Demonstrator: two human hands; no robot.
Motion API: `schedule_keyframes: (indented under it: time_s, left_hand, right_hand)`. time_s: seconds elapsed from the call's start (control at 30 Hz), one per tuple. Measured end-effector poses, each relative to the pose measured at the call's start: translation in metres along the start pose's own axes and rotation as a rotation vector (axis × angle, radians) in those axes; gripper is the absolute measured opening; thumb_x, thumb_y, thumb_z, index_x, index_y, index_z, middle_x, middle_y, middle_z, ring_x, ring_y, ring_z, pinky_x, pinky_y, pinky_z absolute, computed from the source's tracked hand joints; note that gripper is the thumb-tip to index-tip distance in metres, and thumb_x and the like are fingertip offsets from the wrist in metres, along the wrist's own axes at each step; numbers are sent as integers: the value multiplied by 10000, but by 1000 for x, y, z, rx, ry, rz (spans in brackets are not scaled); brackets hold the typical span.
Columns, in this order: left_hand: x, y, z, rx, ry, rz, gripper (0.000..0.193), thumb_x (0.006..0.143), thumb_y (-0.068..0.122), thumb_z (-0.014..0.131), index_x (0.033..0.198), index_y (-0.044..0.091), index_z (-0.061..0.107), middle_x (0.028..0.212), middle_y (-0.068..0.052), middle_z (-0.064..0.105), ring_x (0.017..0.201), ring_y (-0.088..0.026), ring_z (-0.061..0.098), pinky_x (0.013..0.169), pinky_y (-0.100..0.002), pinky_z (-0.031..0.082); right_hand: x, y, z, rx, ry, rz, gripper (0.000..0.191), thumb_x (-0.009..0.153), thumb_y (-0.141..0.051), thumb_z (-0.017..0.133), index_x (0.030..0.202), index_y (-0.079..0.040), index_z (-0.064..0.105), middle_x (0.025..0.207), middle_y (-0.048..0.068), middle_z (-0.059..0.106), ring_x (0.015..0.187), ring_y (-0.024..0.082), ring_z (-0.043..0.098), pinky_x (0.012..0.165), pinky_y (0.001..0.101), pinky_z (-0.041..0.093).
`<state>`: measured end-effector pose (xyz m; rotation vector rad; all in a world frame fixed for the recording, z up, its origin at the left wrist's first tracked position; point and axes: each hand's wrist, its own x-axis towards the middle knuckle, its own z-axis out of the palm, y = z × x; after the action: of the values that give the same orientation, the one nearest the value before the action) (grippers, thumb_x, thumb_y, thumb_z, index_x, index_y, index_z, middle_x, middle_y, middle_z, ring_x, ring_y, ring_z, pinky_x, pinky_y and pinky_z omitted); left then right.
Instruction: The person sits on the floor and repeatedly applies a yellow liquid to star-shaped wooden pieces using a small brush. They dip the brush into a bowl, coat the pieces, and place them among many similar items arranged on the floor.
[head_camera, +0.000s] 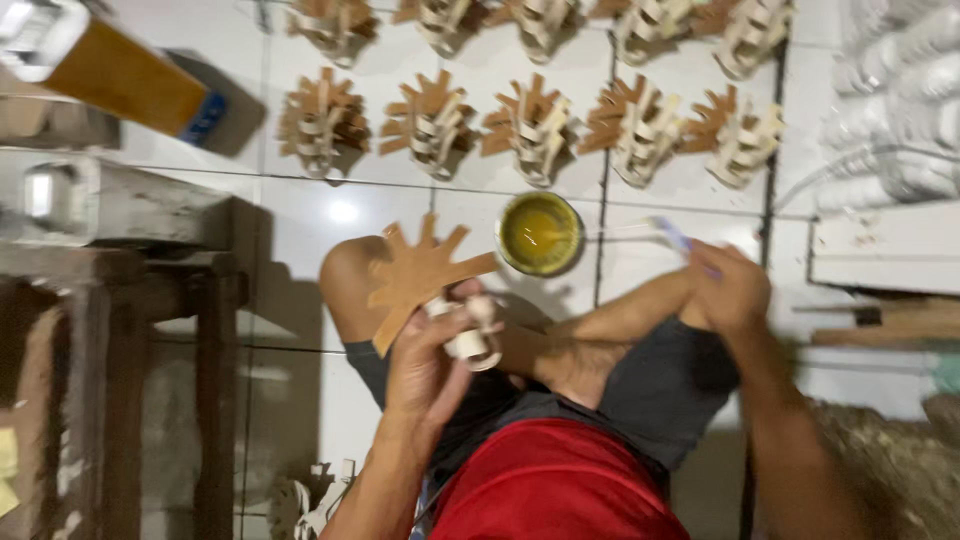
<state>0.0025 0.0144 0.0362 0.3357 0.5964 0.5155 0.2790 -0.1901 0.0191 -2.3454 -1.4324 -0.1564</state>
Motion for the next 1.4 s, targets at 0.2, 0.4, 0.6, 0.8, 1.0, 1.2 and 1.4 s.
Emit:
schedule_keyframes:
  time_s: [0.2,0.4,0.6,0.8,1.0,1.2,1.4]
  left_hand:
    - [18,-26,49,276,-3,116,148,885,-38,693,1013,-21,621,930,-61,648,779,-140,641,683,-289,541]
    - [13,-26,69,536,92,169,65,888,21,716,915,1,661,840,-25,633,699,-92,553,613,-233,456]
    - [3,-20,68,729,55,263,104,888,69,741,896,36,643,841,-20,647,738,-90,617,647,-231,524]
    - [5,-21,64,593,41,162,140,909,97,735,967,23,632,885,-49,657,785,-101,632,666,-241,531]
    - [3,-16,67,658,-20,209,173,923,107,718,1023,12,612,967,-73,685,866,-108,685,688,-233,565]
    - [-1,-14,62,660,50,6,225,877,77,696,1067,-7,610,979,-136,743,606,-171,596,398,-284,476]
    - [29,-22,26,244,-38,94,288,840,0,601,1118,-62,638,1008,-191,743,841,-207,725,681,-318,608]
  right_hand:
    - [-54,-39,-29,674,258,371,350,972,-80,534,1225,-32,771,765,5,618,638,84,547,518,227,426]
    - [-33,-93,-36,710,180,124,231,969,5,670,1194,19,717,848,60,673,711,119,615,607,260,470]
    - [-23,-98,-30,608,181,97,223,973,-5,671,1188,14,729,845,78,673,687,116,617,564,259,463]
    - [-33,-73,-11,643,173,55,226,969,-18,651,1177,-5,739,815,62,705,603,91,606,442,214,425]
    - [-31,-95,-39,608,160,155,239,990,-12,660,1219,23,718,888,85,694,715,141,639,594,257,487]
    - [-27,-63,-8,482,118,337,214,1000,-13,655,1195,15,737,901,61,705,744,102,648,616,232,486]
    - [-61,-5,26,1198,467,797,199,1123,-202,604,1208,-42,686,728,-92,424,587,-3,367,479,165,267]
